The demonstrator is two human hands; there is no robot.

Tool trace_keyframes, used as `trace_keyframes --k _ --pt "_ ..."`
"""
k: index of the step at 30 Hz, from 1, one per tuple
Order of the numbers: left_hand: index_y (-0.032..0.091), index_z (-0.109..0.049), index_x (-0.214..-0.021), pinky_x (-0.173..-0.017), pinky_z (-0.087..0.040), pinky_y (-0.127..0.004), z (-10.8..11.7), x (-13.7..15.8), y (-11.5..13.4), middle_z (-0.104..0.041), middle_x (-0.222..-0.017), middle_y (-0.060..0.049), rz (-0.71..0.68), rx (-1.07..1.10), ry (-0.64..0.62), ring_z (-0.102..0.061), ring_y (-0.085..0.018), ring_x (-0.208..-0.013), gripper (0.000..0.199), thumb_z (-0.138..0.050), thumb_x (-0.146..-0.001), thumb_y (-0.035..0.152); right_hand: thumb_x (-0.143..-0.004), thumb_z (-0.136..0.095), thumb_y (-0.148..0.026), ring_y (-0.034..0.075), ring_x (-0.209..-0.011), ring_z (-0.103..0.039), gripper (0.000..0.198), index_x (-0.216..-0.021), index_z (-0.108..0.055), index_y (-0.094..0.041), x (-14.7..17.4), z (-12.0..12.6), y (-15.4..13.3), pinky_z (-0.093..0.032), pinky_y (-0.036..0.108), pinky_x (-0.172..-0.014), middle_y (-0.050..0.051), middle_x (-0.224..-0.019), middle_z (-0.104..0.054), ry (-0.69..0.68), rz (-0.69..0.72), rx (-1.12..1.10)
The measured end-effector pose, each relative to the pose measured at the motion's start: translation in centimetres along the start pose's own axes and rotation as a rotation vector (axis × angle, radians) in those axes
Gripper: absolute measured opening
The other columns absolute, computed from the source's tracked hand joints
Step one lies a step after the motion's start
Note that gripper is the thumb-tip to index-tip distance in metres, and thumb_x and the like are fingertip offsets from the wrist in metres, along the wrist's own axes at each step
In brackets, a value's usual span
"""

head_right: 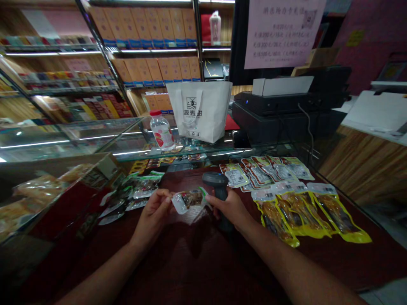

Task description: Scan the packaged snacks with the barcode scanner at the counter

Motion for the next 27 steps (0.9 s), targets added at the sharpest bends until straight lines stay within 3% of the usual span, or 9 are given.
trace_keyframes --k 5,7,10,14,17,22,27 --pt "0.017 -0.058 -0.085 -0.068 -0.054 -0.022 -0.9 0.4 -0.6 -0.066 -0.084 0.0 0.071 0.058 -0.088 -0.064 -0.011 -0.075 0.03 -0.08 -0.078 0.036 -0.069 -0.081 -0.045 0.01 -0.043 -0.049 0.05 -0.1 -0.054 -0.016 0.6 -0.8 0.2 -0.04 0.02 -0.041 -0.006 -0.054 -0.058 -0.108 -0.029 -0.085" --pt "0.02 -0.059 -0.1 -0.072 -0.056 -0.026 -1.1 0.5 -1.2 -0.068 -0.089 -0.001 0.137 0.11 -0.092 -0.067 -0.014 -0.08 0.033 -0.079 -0.079 0.036 -0.068 -0.081 -0.043 0.009 -0.044 -0.048 0.051 -0.103 -0.055 -0.016 0.7 -0.6 0.2 -0.041 0.02 -0.042 -0.006 -0.053 -0.057 -0.079 -0.016 -0.109" --pt "0.021 -0.053 -0.124 -0.08 -0.058 -0.031 -1.6 0.7 -2.3 -0.07 -0.108 -0.008 0.272 0.224 -0.114 -0.069 -0.02 -0.093 0.057 -0.08 -0.078 0.039 -0.07 -0.079 -0.043 0.01 -0.044 -0.048 0.048 -0.101 -0.055 -0.015 0.7 0.0 -0.4 -0.042 0.021 -0.044 -0.006 -0.053 -0.058 0.002 0.061 -0.087" --pt "0.015 -0.055 -0.128 -0.084 -0.059 -0.031 -3.0 1.7 -3.4 -0.065 -0.124 -0.016 0.463 0.272 -0.261 -0.07 -0.025 -0.102 0.067 -0.086 -0.071 0.032 -0.07 -0.079 -0.044 0.012 -0.044 -0.051 0.044 -0.096 -0.055 -0.017 0.8 0.6 -0.7 -0.043 0.023 -0.045 -0.005 -0.051 -0.059 0.106 0.107 -0.013" --pt "0.015 -0.056 -0.126 -0.073 -0.06 -0.028 -3.7 2.4 -3.8 -0.069 -0.116 -0.015 0.553 0.238 -0.337 -0.072 -0.025 -0.093 0.066 -0.087 -0.069 0.026 -0.069 -0.078 -0.046 0.013 -0.044 -0.053 0.044 -0.092 -0.053 -0.019 1.0 0.7 -0.7 -0.044 0.025 -0.046 -0.004 -0.051 -0.06 0.124 0.116 0.023" --pt "0.01 -0.065 -0.104 -0.061 -0.058 -0.022 -3.1 1.8 -3.7 -0.071 -0.085 -0.007 0.479 0.2 -0.205 -0.068 -0.012 -0.064 0.047 -0.088 -0.068 0.029 -0.066 -0.079 -0.047 0.014 -0.044 -0.055 0.042 -0.082 -0.051 -0.019 1.3 0.3 -0.5 -0.045 0.025 -0.045 -0.003 -0.052 -0.06 0.11 0.081 0.034" --pt "0.01 -0.066 -0.09 -0.054 -0.054 -0.021 -2.5 1.5 -3.6 -0.069 -0.075 -0.003 0.401 0.069 -0.129 -0.064 -0.011 -0.056 0.042 -0.088 -0.064 0.034 -0.067 -0.078 -0.045 0.014 -0.043 -0.055 0.039 -0.083 -0.053 -0.02 1.7 0.1 -0.8 -0.045 0.026 -0.044 -0.003 -0.051 -0.06 0.124 0.108 0.048"
Point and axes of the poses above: each hand's wrist, its own x-axis away from the middle knuckle, its own z-axis out of the back of the hand, y = z × x, the point moved 7 cm from there along -x, towards the middle knuckle
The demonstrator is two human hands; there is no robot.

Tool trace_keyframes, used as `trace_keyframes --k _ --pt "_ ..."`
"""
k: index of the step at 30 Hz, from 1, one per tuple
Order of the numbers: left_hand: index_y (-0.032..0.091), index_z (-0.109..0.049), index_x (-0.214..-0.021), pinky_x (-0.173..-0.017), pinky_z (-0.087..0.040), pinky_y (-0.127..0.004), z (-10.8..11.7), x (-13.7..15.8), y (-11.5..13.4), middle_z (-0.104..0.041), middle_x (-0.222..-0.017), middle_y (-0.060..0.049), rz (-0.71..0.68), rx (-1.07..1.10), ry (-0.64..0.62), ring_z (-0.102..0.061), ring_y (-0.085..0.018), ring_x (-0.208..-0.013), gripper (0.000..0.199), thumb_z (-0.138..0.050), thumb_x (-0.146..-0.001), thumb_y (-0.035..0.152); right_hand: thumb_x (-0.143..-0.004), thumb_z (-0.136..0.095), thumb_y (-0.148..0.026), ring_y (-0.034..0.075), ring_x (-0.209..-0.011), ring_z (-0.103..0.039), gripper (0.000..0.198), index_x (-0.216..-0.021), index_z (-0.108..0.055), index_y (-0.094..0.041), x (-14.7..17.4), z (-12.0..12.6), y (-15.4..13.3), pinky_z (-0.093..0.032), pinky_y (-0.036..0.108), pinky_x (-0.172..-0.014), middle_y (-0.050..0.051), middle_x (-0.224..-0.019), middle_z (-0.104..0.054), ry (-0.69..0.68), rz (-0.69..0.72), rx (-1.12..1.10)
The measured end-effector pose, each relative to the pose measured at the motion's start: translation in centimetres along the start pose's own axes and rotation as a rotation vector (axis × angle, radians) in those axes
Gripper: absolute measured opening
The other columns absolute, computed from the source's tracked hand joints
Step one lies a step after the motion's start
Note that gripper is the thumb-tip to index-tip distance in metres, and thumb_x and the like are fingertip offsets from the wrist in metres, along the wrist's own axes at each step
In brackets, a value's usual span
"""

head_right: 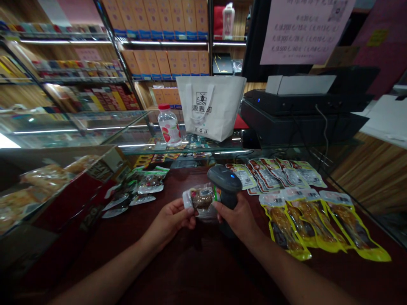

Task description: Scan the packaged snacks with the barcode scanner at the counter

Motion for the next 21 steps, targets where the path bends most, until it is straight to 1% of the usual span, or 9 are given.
trace_keyframes --k 2,4,7,9,11,15,19,21 --pt "0.011 -0.064 -0.082 -0.053 -0.052 -0.02 0.5 0.0 0.3 -0.068 -0.067 -0.003 -0.042 -0.067 0.054 -0.062 -0.01 -0.053 0.039 -0.087 -0.065 0.037 -0.069 -0.077 -0.044 0.014 -0.043 -0.055 0.037 -0.083 -0.053 -0.02 0.0 0.2 -0.1 -0.045 0.025 -0.044 -0.003 -0.051 -0.06 0.018 0.019 0.027" --pt "0.011 -0.061 -0.077 -0.053 -0.05 -0.018 1.1 -0.1 0.8 -0.066 -0.061 -0.003 -0.101 -0.124 0.113 -0.061 -0.01 -0.051 0.036 -0.084 -0.067 0.038 -0.071 -0.076 -0.044 0.014 -0.044 -0.055 0.037 -0.087 -0.055 -0.019 0.0 0.3 -0.2 -0.045 0.025 -0.045 -0.003 -0.052 -0.06 0.015 0.036 0.045" --pt "0.013 -0.06 -0.075 -0.052 -0.048 -0.017 2.4 -0.2 2.1 -0.066 -0.06 -0.002 -0.206 -0.173 0.221 -0.059 -0.009 -0.05 0.034 -0.081 -0.071 0.039 -0.076 -0.073 -0.051 0.014 -0.045 -0.055 0.046 -0.101 -0.056 -0.016 -0.2 0.2 -0.3 -0.046 0.024 -0.046 -0.003 -0.056 -0.061 -0.024 0.03 0.039" --pt "0.013 -0.059 -0.075 -0.053 -0.049 -0.018 3.4 -0.3 2.7 -0.067 -0.062 -0.002 -0.253 -0.178 0.291 -0.06 -0.009 -0.052 0.035 -0.08 -0.07 0.04 -0.078 -0.07 -0.057 0.013 -0.045 -0.055 0.052 -0.105 -0.055 -0.015 -0.2 -0.1 -0.4 -0.045 0.024 -0.044 0.0 -0.063 -0.064 -0.06 0.021 0.014" --pt "0.013 -0.059 -0.077 -0.056 -0.052 -0.019 4.2 -0.5 3.0 -0.068 -0.065 -0.002 -0.274 -0.164 0.344 -0.063 -0.011 -0.056 0.037 -0.082 -0.068 0.04 -0.081 -0.065 -0.062 0.012 -0.046 -0.055 0.052 -0.102 -0.055 -0.015 0.0 -0.6 -0.7 -0.045 0.024 -0.043 0.001 -0.069 -0.064 -0.113 0.024 0.007" --pt "0.013 -0.059 -0.082 -0.062 -0.055 -0.021 5.5 -0.7 3.1 -0.069 -0.07 -0.002 -0.3 -0.135 0.422 -0.067 -0.012 -0.062 0.041 -0.083 -0.065 0.041 -0.087 -0.057 -0.064 0.012 -0.045 -0.056 0.051 -0.096 -0.055 -0.013 0.8 -1.7 -1.1 -0.046 0.024 -0.045 0.001 -0.066 -0.061 -0.225 0.029 0.083" --pt "0.013 -0.059 -0.083 -0.064 -0.056 -0.022 5.9 -0.8 3.1 -0.069 -0.073 -0.003 -0.302 -0.152 0.454 -0.068 -0.013 -0.063 0.041 -0.083 -0.066 0.043 -0.088 -0.057 -0.063 0.012 -0.045 -0.055 0.05 -0.101 -0.053 -0.014 1.3 -2.1 -0.7 -0.044 0.024 -0.042 0.002 -0.07 -0.063 -0.291 0.038 0.074" --pt "0.013 -0.059 -0.083 -0.064 -0.056 -0.022 5.9 -0.8 3.1 -0.07 -0.073 -0.003 -0.297 -0.158 0.457 -0.068 -0.013 -0.064 0.041 -0.083 -0.067 0.042 -0.089 -0.056 -0.061 0.012 -0.044 -0.054 0.047 -0.097 -0.053 -0.015 1.3 -2.1 -0.6 -0.043 0.024 -0.042 0.001 -0.067 -0.062 -0.308 0.041 0.076"
Point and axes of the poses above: each hand's wrist, its own x-axis away from the middle knuckle, its own z-axis out of the back of the hand, y = z × x, the point moved 7 cm from there along -x, towards the middle knuckle
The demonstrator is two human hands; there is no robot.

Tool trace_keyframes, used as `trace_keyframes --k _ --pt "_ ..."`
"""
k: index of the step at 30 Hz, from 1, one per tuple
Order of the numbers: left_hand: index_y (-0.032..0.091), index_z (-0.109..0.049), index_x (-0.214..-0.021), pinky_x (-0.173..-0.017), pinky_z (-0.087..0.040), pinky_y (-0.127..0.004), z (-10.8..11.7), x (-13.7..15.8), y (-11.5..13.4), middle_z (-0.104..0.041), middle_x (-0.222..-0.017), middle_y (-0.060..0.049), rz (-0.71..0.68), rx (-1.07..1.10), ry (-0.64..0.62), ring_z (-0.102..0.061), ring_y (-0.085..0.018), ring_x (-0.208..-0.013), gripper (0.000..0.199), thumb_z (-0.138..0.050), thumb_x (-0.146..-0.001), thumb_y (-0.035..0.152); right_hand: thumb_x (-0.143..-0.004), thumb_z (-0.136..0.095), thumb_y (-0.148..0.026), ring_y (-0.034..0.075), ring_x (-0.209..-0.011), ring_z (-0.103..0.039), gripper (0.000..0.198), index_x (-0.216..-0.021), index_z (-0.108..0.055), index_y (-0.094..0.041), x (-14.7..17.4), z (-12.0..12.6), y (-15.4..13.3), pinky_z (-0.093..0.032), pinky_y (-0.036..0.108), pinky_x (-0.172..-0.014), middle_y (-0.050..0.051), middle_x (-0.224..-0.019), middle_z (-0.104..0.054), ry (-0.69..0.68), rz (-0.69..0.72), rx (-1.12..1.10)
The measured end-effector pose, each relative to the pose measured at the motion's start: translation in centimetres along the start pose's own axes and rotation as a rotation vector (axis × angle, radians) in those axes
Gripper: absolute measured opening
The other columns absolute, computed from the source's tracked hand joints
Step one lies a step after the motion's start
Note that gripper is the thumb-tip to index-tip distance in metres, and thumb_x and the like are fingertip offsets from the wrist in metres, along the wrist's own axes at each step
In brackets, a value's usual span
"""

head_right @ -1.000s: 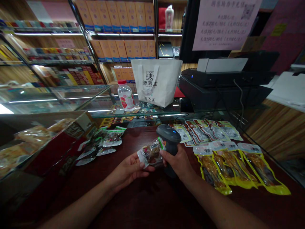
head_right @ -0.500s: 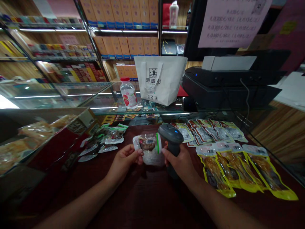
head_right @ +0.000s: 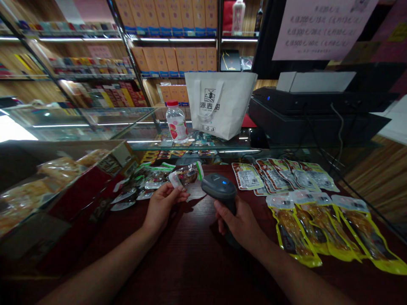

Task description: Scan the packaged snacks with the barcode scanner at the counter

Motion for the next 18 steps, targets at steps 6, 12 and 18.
trace_keyframes --k 6,12,18 --pt "0.013 -0.059 -0.082 -0.064 -0.056 -0.021 -0.1 0.1 0.1 -0.07 -0.072 -0.004 0.0 0.006 -0.007 -0.069 -0.014 -0.065 0.042 -0.084 -0.065 0.042 -0.09 -0.055 -0.057 0.012 -0.042 -0.054 0.04 -0.087 -0.055 -0.017 0.1 0.4 -0.7 -0.043 0.024 -0.044 0.0 -0.06 -0.061 0.027 0.028 0.101" --pt "0.013 -0.059 -0.082 -0.062 -0.055 -0.021 -0.3 0.0 0.0 -0.071 -0.071 -0.005 0.006 -0.005 -0.013 -0.068 -0.014 -0.062 0.041 -0.083 -0.066 0.042 -0.091 -0.052 -0.056 0.012 -0.043 -0.054 0.04 -0.079 -0.054 -0.018 0.2 0.3 -1.3 -0.043 0.024 -0.048 -0.001 -0.052 -0.058 0.008 0.055 0.187" --pt "0.012 -0.062 -0.079 -0.062 -0.055 -0.02 -0.3 0.2 0.1 -0.071 -0.073 -0.005 0.015 -0.012 -0.008 -0.068 -0.013 -0.064 0.033 -0.081 -0.067 0.036 -0.092 -0.049 -0.057 0.013 -0.045 -0.055 0.043 -0.077 -0.055 -0.018 0.3 0.4 -1.7 -0.045 0.025 -0.051 0.0 -0.052 -0.059 0.019 0.075 0.24"
Point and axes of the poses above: each hand's wrist, its own x-axis away from the middle knuckle, its own z-axis out of the back of the hand, y = z × x, the point moved 7 cm from there along -x, towards the middle knuckle
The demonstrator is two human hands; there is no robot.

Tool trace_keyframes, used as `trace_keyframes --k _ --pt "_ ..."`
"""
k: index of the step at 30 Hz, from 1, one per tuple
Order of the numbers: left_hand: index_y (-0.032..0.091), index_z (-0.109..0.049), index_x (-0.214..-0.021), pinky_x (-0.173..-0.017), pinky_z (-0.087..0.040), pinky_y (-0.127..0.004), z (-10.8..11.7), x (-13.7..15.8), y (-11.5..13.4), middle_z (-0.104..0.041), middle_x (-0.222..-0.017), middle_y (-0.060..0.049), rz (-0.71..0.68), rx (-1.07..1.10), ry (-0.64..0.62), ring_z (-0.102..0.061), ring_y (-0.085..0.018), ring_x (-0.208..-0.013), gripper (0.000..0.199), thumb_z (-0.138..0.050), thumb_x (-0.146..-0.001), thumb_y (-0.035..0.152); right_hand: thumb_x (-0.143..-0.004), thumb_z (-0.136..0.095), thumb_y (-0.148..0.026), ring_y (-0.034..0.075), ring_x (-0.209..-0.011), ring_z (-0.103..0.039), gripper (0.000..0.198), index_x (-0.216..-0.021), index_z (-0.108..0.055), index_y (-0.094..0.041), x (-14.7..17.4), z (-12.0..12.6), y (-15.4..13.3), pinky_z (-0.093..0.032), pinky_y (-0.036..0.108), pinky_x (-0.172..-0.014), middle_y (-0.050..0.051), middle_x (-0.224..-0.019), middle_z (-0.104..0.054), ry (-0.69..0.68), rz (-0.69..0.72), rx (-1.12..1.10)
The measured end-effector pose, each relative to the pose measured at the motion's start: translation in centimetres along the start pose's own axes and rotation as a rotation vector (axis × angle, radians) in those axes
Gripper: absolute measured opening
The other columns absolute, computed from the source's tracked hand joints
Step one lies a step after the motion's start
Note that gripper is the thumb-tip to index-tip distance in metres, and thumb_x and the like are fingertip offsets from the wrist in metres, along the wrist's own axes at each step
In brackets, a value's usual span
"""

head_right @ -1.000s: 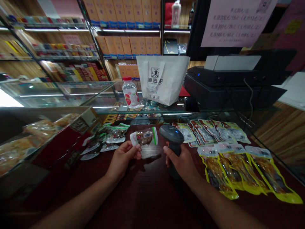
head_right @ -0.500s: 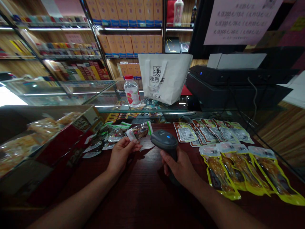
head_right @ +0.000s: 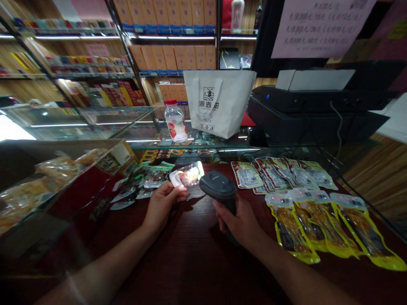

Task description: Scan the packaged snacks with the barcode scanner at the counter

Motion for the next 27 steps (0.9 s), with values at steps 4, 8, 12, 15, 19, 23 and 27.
trace_keyframes --k 4,8,12,15,19,23,27 --pt "0.011 -0.064 -0.081 -0.062 -0.055 -0.019 0.0 0.0 0.0 -0.071 -0.074 -0.005 0.004 -0.008 0.001 -0.068 -0.013 -0.065 0.031 -0.079 -0.069 0.035 -0.093 -0.049 -0.056 0.013 -0.045 -0.056 0.042 -0.075 -0.055 -0.018 0.0 -0.1 0.2 -0.045 0.025 -0.051 0.0 -0.052 -0.059 -0.009 -0.006 -0.028" --pt "0.012 -0.06 -0.081 -0.062 -0.055 -0.02 -0.1 -0.1 -0.1 -0.071 -0.071 -0.005 0.007 0.022 -0.014 -0.068 -0.012 -0.062 0.035 -0.082 -0.068 0.036 -0.093 -0.049 -0.056 0.013 -0.045 -0.055 0.042 -0.077 -0.055 -0.018 0.0 -0.1 0.3 -0.044 0.025 -0.05 0.0 -0.052 -0.058 -0.032 -0.007 -0.056" --pt "0.012 -0.058 -0.086 -0.064 -0.057 -0.022 0.2 0.0 0.1 -0.071 -0.077 -0.005 -0.005 0.11 0.008 -0.07 -0.014 -0.067 0.035 -0.082 -0.07 0.033 -0.092 -0.05 -0.057 0.013 -0.042 -0.054 0.043 -0.075 -0.055 -0.018 -0.2 -0.1 0.6 -0.044 0.025 -0.049 -0.001 -0.051 -0.057 -0.012 -0.028 -0.058" --pt "0.012 -0.056 -0.091 -0.07 -0.058 -0.024 0.8 0.2 0.5 -0.073 -0.09 -0.009 0.028 0.245 0.073 -0.072 -0.016 -0.076 0.022 -0.074 -0.081 0.02 -0.09 -0.053 -0.059 0.013 -0.041 -0.052 0.042 -0.08 -0.055 -0.018 -0.3 -0.2 1.0 -0.043 0.025 -0.046 -0.002 -0.051 -0.058 0.005 -0.05 -0.115" --pt "0.012 -0.052 -0.084 -0.075 -0.06 -0.022 1.9 0.2 1.5 -0.073 -0.102 -0.014 0.083 0.44 0.207 -0.073 -0.017 -0.087 0.011 -0.054 -0.091 0.003 -0.089 -0.054 -0.06 0.013 -0.04 -0.052 0.042 -0.082 -0.053 -0.018 -0.5 -0.5 1.4 -0.041 0.024 -0.044 -0.003 -0.051 -0.056 -0.013 -0.057 -0.179" --pt "0.009 -0.056 -0.089 -0.074 -0.061 -0.02 3.1 -0.4 2.6 -0.073 -0.092 -0.013 0.091 0.561 0.329 -0.074 -0.016 -0.082 0.015 -0.047 -0.092 -0.003 -0.091 -0.053 -0.059 0.012 -0.041 -0.053 0.041 -0.08 -0.051 -0.019 -0.5 -0.5 1.3 -0.043 0.023 -0.046 -0.004 -0.049 -0.056 -0.02 -0.037 -0.147" --pt "0.004 -0.06 -0.112 -0.07 -0.061 -0.018 3.9 -1.0 2.6 -0.073 -0.086 -0.012 0.157 0.611 0.384 -0.073 -0.014 -0.074 0.027 -0.041 -0.093 -0.003 -0.09 -0.055 -0.058 0.012 -0.04 -0.053 0.04 -0.08 -0.051 -0.02 -0.6 -0.6 1.3 -0.042 0.023 -0.044 -0.005 -0.05 -0.056 -0.01 -0.039 -0.203"
Point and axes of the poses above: each hand's wrist, its own x-axis away from the middle knuckle, its own z-axis out of the back of the hand, y = z × x, the point moved 7 cm from there along -x, towards the middle knuckle
